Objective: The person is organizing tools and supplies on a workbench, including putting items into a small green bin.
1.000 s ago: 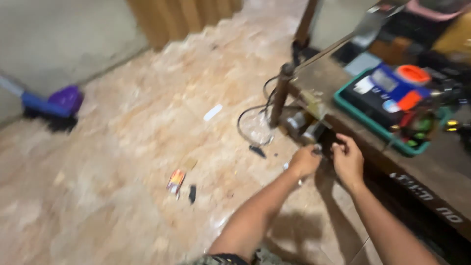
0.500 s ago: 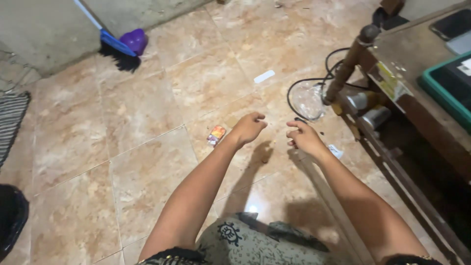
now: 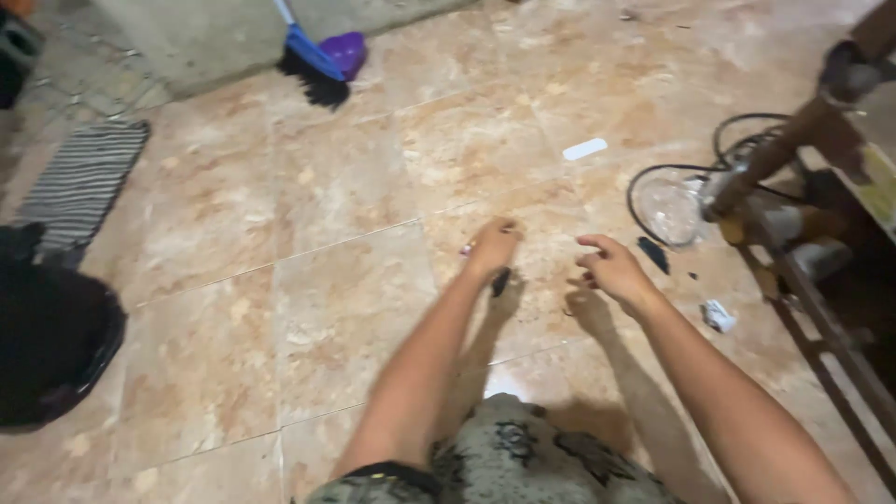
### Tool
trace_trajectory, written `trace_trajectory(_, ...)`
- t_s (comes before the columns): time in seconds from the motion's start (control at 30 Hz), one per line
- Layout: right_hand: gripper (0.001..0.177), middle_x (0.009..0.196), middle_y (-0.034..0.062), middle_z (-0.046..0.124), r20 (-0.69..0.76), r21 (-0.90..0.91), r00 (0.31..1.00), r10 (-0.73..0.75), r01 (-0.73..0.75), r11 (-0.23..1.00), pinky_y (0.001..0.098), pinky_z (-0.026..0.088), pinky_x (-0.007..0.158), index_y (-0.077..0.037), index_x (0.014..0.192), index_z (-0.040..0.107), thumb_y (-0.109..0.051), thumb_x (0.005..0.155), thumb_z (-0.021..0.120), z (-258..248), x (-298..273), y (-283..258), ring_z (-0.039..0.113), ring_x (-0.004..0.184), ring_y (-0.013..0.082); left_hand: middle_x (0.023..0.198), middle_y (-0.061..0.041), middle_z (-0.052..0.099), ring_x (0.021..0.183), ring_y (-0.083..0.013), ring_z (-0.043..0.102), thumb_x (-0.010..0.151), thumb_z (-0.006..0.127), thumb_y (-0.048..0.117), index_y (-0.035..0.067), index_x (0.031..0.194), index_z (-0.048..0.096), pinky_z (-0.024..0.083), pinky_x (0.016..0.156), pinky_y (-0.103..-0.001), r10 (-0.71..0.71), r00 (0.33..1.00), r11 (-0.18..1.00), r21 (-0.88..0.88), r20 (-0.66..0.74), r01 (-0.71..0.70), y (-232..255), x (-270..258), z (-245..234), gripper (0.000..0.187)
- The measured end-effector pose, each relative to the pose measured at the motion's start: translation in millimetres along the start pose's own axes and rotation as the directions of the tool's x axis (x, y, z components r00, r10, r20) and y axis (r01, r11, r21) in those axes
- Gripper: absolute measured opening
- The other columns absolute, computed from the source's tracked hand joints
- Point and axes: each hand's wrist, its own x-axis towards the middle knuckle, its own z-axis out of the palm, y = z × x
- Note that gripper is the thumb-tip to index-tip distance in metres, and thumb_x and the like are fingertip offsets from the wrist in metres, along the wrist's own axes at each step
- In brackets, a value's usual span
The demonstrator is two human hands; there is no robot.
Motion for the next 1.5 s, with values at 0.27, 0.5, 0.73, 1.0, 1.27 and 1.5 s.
trace_trajectory(0.27,0.047,0.109,0.0108,0.070,-0.054,-0.113,0.995,0.080,-0.086,0.990,0.0362,0.054,0.072,-0.011,0.140,0.060,-0.012,0.093,0.061,-20,-13,1,0.067,0.085,0.0216,0.129,-0.021,0.069,0.121,-0.0329,0.065,0.087,0.067,0.029,0.003,0.133,0.065,0.049,0.103,-0.039,-0.086,0.994,0.996,-0.003,0.072,0.086,53,-35,79,0.053)
trace_trajectory(0.5,0.047,0.109,0.0089,0.069,-0.146,-0.084,0.988,0.047,-0.060,0.995,0.0352,0.053,0.071,-0.010,0.142,0.057,-0.015,0.095,0.060,-66,-16,-2,0.066,0.085,0.0203,0.129,-0.021,0.068,0.119,-0.0319,0.066,0.088,0.070,0.032,0.001,0.132,0.064,0.050,0.102,-0.039,-0.037,0.973,0.998,0.049,0.230,0.026,72,-27,103,0.054)
trace_trajectory(0.73,0.047,0.104,0.0115,0.067,-0.327,0.005,0.944,0.045,-0.046,0.999,0.0341,0.053,0.069,-0.011,0.141,0.060,-0.014,0.094,0.061,-112,-39,-22,0.064,0.082,0.0191,0.127,-0.019,0.070,0.115,-0.0297,0.069,0.087,0.067,0.026,0.001,0.133,0.063,0.053,0.096,-0.037,-0.011,0.960,0.994,-0.105,0.281,0.042,85,-4,122,0.053)
trace_trajectory(1.0,0.049,0.092,0.0073,0.069,-0.432,0.102,0.900,0.060,-0.017,0.995,0.0343,0.051,0.060,-0.010,0.139,0.060,-0.006,0.090,0.058,-189,-51,55,0.063,0.070,0.0168,0.120,-0.019,0.073,0.107,-0.0278,0.070,0.087,0.068,0.024,0.002,0.133,0.064,0.054,0.091,-0.036,-0.067,0.914,0.993,-0.059,0.401,0.099,140,-32,171,0.051)
trace_trajectory(1.27,0.049,0.085,0.0096,0.064,-0.479,0.325,0.856,0.195,-0.034,0.945,0.0317,0.045,0.050,-0.010,0.140,0.058,-0.005,0.092,0.058,-245,-88,112,0.055,0.064,0.0174,0.121,-0.017,0.072,0.111,-0.0257,0.068,0.087,0.068,0.021,-0.001,0.131,0.065,0.052,0.095,-0.034,-0.054,0.853,0.988,-0.098,0.520,0.122,164,-63,266,0.049)
trace_trajectory(1.5,0.042,0.086,0.0078,0.065,-0.565,0.295,0.810,0.156,0.022,0.955,0.0288,0.050,0.053,-0.005,0.136,0.060,-0.009,0.095,0.062,-295,-145,82,0.060,0.066,0.0138,0.125,-0.019,0.072,0.115,-0.0297,0.068,0.086,0.069,0.023,-0.001,0.130,0.066,0.051,0.099,-0.035,0.031,0.809,0.998,0.029,0.587,-0.059,240,-60,296,0.050)
